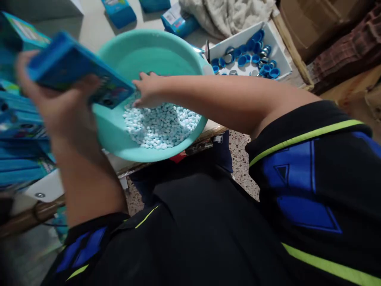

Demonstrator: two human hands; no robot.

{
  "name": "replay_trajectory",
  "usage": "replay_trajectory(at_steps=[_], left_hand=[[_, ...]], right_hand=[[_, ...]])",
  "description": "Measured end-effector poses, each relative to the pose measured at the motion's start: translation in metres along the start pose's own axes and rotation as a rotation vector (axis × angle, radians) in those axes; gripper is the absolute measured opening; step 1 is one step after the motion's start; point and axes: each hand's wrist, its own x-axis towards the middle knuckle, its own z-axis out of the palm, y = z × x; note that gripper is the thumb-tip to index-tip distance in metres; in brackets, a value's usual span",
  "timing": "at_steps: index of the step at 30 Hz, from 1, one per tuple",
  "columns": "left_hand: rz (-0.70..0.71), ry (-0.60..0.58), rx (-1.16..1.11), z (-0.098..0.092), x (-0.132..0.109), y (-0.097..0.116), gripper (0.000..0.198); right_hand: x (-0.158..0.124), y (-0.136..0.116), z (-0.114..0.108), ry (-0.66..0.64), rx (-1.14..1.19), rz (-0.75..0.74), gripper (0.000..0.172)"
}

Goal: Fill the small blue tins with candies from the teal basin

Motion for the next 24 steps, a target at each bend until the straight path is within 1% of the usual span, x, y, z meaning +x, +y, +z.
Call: replay_trajectory(at_steps=[1, 2, 3, 4, 6, 9, 11, 14, 17, 20, 22, 24], left_hand=[[-0.033, -0.022, -0.047, 0.011, -0.003, 0.003, 0.068], [-0.030, -0.009, -0.073, 0.020, -0.005, 0.005, 0.067], [-0.038, 0.011, -0.085, 0.026, -0.005, 0.006, 0.065], [-0.042, 0.010, -0.067, 0.029, -0.005, 0.007, 0.063], [-0.034, -0.001, 0.028, 0.027, -0.005, 0.007, 0.061], [0.013, -0.114, 0.212, 0.016, -0.010, 0.008, 0.057], [0.022, -0.182, 0.272, 0.010, -0.014, 0.011, 0.055], [0.004, -0.218, 0.253, 0.005, -0.018, 0.014, 0.055], [-0.007, -0.204, 0.221, 0.003, -0.019, 0.013, 0.052], [-0.015, -0.217, 0.224, 0.002, -0.016, 0.010, 0.052], [-0.021, -0.250, 0.214, 0.002, -0.012, 0.009, 0.052], [-0.019, -0.303, 0.199, 0.003, -0.006, 0.010, 0.051]], right_hand=[[0.002, -0.006, 0.006, -0.018, 0.017, -0.010, 0.096], [0.002, -0.012, 0.012, -0.052, 0.037, -0.049, 0.098], [0.000, -0.018, 0.017, -0.084, 0.060, -0.114, 0.094], [-0.002, -0.024, 0.021, -0.118, 0.074, -0.194, 0.086], [-0.010, -0.031, 0.026, -0.174, 0.066, -0.345, 0.074], [-0.027, -0.034, 0.026, -0.235, 0.014, -0.467, 0.073], [-0.041, -0.033, 0.023, -0.292, -0.020, -0.507, 0.067], [-0.062, -0.029, 0.015, -0.385, -0.055, -0.483, 0.055], [-0.078, -0.025, 0.011, -0.446, -0.040, -0.339, 0.055], [-0.084, -0.019, 0.011, -0.440, -0.038, -0.215, 0.054], [-0.084, -0.015, 0.009, -0.422, -0.020, -0.192, 0.046], [-0.082, -0.011, 0.003, -0.381, 0.012, -0.177, 0.038]])
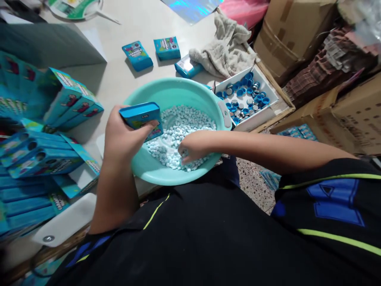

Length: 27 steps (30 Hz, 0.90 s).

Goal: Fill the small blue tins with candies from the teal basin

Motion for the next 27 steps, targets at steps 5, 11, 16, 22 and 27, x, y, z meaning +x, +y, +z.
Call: replay_trajectory(at_steps=[5, 11, 16, 22, 27], left_hand=[[0.096, -0.093, -0.042, -0.003, 0.012, 0.000, 0.049], [0.106, -0.063, -0.178, 0.001, 0.012, -0.014, 0.050], [0.092, -0.025, -0.103, -0.001, 0.002, -0.012, 0.054], [0.147, 0.020, -0.177, -0.001, -0.004, -0.009, 0.061], [0.151, 0.007, -0.196, 0.003, -0.003, -0.008, 0.050]], right_hand=[[-0.005, 0.010, -0.032, 0.190, -0.186, 0.159, 0.036], [0.006, 0.016, -0.025, 0.139, -0.299, 0.481, 0.065], [0.006, 0.000, 0.001, 0.108, -0.194, 0.510, 0.089], [-0.003, -0.025, 0.017, 0.002, 0.129, 0.429, 0.097], [0.020, -0.040, 0.012, 0.032, 0.351, 0.353, 0.084]])
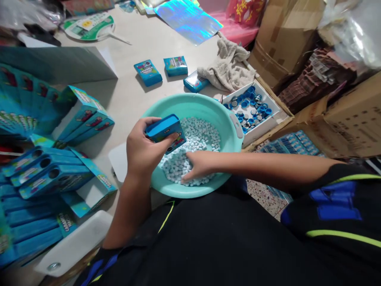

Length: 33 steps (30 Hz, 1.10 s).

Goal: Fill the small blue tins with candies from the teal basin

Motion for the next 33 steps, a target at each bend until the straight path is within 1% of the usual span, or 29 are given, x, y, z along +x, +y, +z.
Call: replay_trajectory(at_steps=[3, 5, 7, 8, 9, 10, 12, 13, 14, 15, 16, 17, 19, 20, 22, 23, 25, 27, 28, 30, 33], left_hand=[[-0.049, 0.026, 0.027, 0.000, 0.002, 0.002, 0.050], [-0.070, 0.068, -0.019, -0.001, 0.003, 0.003, 0.055], [-0.089, 0.085, -0.116, -0.004, 0.005, 0.003, 0.070], [-0.100, 0.083, -0.170, -0.005, 0.006, 0.002, 0.079], [-0.110, 0.081, -0.225, -0.006, 0.007, 0.001, 0.084], [-0.116, 0.079, -0.278, -0.008, 0.009, 0.000, 0.083], [-0.117, 0.083, -0.380, -0.009, 0.012, -0.003, 0.066], [-0.122, 0.088, -0.428, -0.010, 0.013, -0.005, 0.057], [-0.131, 0.098, -0.472, -0.010, 0.014, -0.008, 0.052], [-0.144, 0.116, -0.501, -0.010, 0.015, -0.010, 0.051], [-0.158, 0.137, -0.509, -0.009, 0.016, -0.013, 0.052], [-0.167, 0.161, -0.503, -0.009, 0.017, -0.015, 0.055], [-0.157, 0.178, -0.486, -0.008, 0.018, -0.019, 0.063], [-0.142, 0.173, -0.484, -0.007, 0.018, -0.020, 0.068], [-0.127, 0.123, -0.497, -0.008, 0.019, -0.021, 0.076], [-0.130, 0.086, -0.499, -0.009, 0.019, -0.020, 0.076], [-0.146, 0.019, -0.494, -0.010, 0.019, -0.018, 0.064], [-0.165, -0.017, -0.497, -0.010, 0.018, -0.015, 0.054], [-0.170, -0.017, -0.508, -0.010, 0.018, -0.015, 0.051], [-0.178, -0.007, -0.543, -0.009, 0.016, -0.014, 0.054], [-0.160, 0.030, -0.561, -0.007, 0.013, -0.015, 0.059]], right_hand=[[0.018, -0.013, -0.002, 0.027, 0.111, -0.021, 0.079], [0.030, -0.018, -0.002, 0.085, 0.174, -0.049, 0.080], [0.037, -0.020, -0.001, 0.134, 0.193, -0.118, 0.081], [0.038, -0.020, 0.000, 0.150, 0.183, -0.158, 0.079], [0.038, -0.018, 0.000, 0.164, 0.162, -0.201, 0.075], [0.037, -0.016, 0.000, 0.176, 0.131, -0.250, 0.070], [0.031, -0.008, -0.004, 0.215, 0.014, -0.359, 0.061], [0.029, -0.003, -0.007, 0.252, -0.080, -0.410, 0.060], [0.027, 0.001, -0.011, 0.290, -0.190, -0.453, 0.062], [0.027, 0.006, -0.016, 0.322, -0.302, -0.481, 0.069], [0.028, 0.010, -0.021, 0.335, -0.401, -0.497, 0.079], [0.032, 0.014, -0.026, 0.324, -0.477, -0.502, 0.093], [0.043, 0.017, -0.033, 0.248, -0.559, -0.513, 0.119], [0.051, 0.017, -0.036, 0.208, -0.575, -0.526, 0.126], [0.064, 0.016, -0.037, 0.172, -0.580, -0.571, 0.130], [0.069, 0.015, -0.036, 0.171, -0.575, -0.602, 0.130], [0.073, 0.014, -0.032, 0.172, -0.562, -0.654, 0.126], [0.071, 0.013, -0.027, 0.154, -0.557, -0.675, 0.115], [0.068, 0.012, -0.024, 0.136, -0.563, -0.676, 0.109], [0.060, 0.010, -0.019, 0.088, -0.585, -0.677, 0.098], [0.047, 0.005, -0.015, 0.029, -0.607, -0.693, 0.091]])
